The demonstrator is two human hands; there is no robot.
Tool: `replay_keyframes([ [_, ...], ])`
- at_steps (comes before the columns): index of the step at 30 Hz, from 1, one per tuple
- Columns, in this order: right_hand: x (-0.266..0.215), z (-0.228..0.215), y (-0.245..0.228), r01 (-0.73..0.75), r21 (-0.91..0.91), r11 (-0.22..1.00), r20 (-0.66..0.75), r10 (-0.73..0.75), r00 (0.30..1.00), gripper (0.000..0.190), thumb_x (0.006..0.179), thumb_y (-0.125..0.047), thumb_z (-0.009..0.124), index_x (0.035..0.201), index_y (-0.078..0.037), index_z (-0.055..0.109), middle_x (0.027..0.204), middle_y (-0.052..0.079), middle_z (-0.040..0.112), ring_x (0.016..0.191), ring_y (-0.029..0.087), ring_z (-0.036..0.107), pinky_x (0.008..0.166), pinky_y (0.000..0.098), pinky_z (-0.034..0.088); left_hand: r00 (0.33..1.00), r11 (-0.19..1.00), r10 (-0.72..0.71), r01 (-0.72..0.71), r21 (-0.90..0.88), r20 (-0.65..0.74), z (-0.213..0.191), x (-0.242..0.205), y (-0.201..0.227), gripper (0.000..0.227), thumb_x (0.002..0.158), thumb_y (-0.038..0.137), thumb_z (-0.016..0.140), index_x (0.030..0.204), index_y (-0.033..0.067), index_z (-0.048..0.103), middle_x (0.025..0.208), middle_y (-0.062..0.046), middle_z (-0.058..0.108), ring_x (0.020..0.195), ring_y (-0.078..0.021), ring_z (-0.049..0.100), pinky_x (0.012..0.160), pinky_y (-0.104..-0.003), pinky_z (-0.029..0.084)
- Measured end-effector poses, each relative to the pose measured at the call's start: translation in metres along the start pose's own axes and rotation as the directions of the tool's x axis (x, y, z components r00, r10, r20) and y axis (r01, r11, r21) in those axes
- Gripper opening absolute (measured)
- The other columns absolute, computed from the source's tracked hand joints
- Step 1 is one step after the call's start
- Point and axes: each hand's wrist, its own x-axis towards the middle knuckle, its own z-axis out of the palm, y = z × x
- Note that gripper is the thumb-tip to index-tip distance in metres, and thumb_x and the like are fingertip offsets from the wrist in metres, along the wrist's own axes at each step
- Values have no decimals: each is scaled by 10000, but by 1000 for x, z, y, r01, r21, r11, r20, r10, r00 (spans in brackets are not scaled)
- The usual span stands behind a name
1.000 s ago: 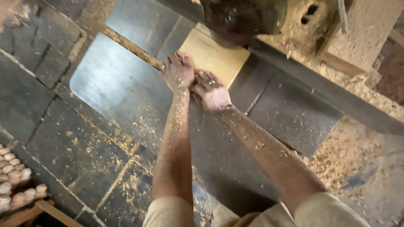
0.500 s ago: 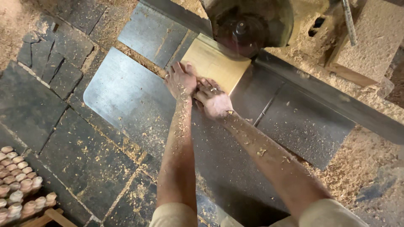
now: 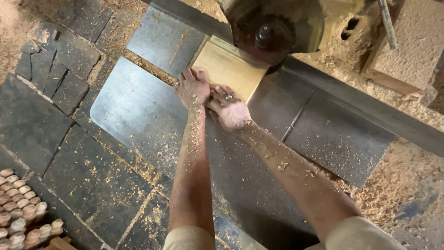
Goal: The person uses a table saw to cut a rectangular wooden plank. They guide the wood through the spinning blade with both hands, flip the plank to cut the opposite side, and repeat the process to trim the edges.
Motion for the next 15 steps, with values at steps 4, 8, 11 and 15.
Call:
replay_keyframes([
  [4,4,10,1,-31,25,999,16,31,999,246,848,-231,747,1069,-123,736,1311,134,693,1349,363,559,1113,446,460,1000,1000,12,-12,-18,-22,-1,5,-3,484,974,508,553,1169,72,630,1188,-202,663,1133,-439,616,960,-578,454],
  [8,10,17,2,-5,-31,1000,36,6,999,236,873,-242,748,1081,-130,728,1331,126,687,1374,307,564,1180,454,453,999,999,-21,22,-39,38,-2,13,-8,507,975,512,536,1199,65,620,1230,-202,644,1110,-447,610,960,-578,439],
  [11,17,22,0,-15,-44,999,72,19,997,286,845,-234,746,1112,-132,731,1335,138,683,1364,322,555,1137,459,448,999,1000,-15,16,-17,51,1,22,-15,537,981,511,527,1262,60,607,1249,-211,624,1119,-447,602,967,-576,434],
  [15,29,27,-2,-26,13,1000,51,25,998,292,865,-240,737,1122,-105,717,1330,160,668,1360,338,538,1136,457,424,997,999,49,-49,3,-54,9,34,-26,559,979,520,542,1306,70,604,1306,-242,592,1118,-464,590,963,-579,433],
])
